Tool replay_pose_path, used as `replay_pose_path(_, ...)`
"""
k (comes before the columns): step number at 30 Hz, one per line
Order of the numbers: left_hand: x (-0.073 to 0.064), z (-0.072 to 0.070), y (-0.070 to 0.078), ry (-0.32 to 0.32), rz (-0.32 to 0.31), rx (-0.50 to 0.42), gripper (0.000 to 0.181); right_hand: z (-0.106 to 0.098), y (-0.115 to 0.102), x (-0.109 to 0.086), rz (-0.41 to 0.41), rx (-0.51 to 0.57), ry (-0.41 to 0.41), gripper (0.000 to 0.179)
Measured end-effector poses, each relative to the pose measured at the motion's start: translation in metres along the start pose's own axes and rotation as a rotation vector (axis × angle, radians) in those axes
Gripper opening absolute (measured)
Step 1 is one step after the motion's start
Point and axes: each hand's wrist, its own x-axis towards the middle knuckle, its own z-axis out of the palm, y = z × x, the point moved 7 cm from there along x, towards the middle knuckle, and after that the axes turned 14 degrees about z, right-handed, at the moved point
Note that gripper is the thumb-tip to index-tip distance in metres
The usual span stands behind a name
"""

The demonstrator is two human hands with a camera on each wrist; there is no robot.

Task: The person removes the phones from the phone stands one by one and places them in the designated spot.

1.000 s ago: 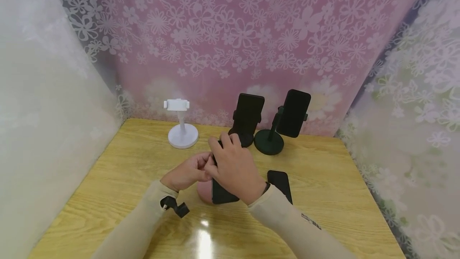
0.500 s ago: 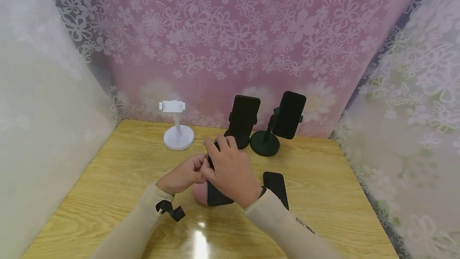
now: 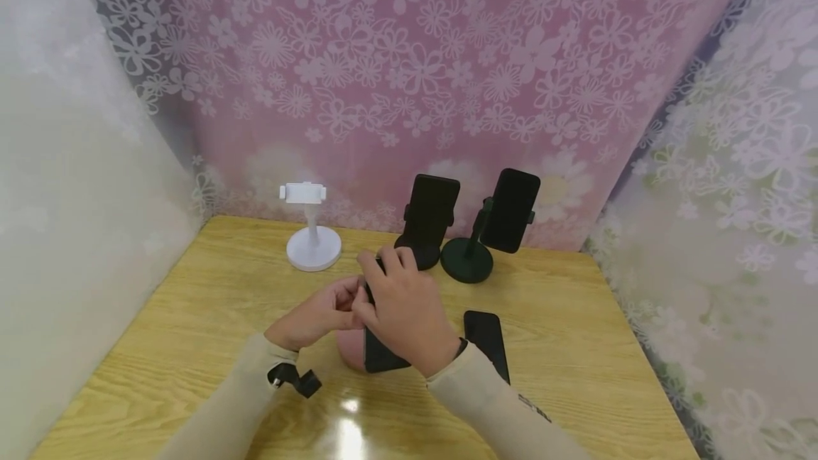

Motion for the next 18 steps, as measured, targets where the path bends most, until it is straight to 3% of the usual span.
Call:
replay_pose_path(6, 0.004, -0.003, 0.015, -0.068, 0.047, 0.14, 0.017, 0.001, 0.0, 0.0, -0.002, -0.007, -0.008, 0.034)
replay_pose_path(13, 0.006, -0.004, 0.039, -0.095, 0.132, 0.409, 0.016, 0.001, 0.0, 0.001, -0.004, -0.02, -0.026, 0.032)
replay_pose_path(18, 0.007, -0.003, 0.046, -0.129, 0.179, 0.451, 0.013, 0.0, 0.002, 0.0, 0.021, -0.014, -0.05, 0.035)
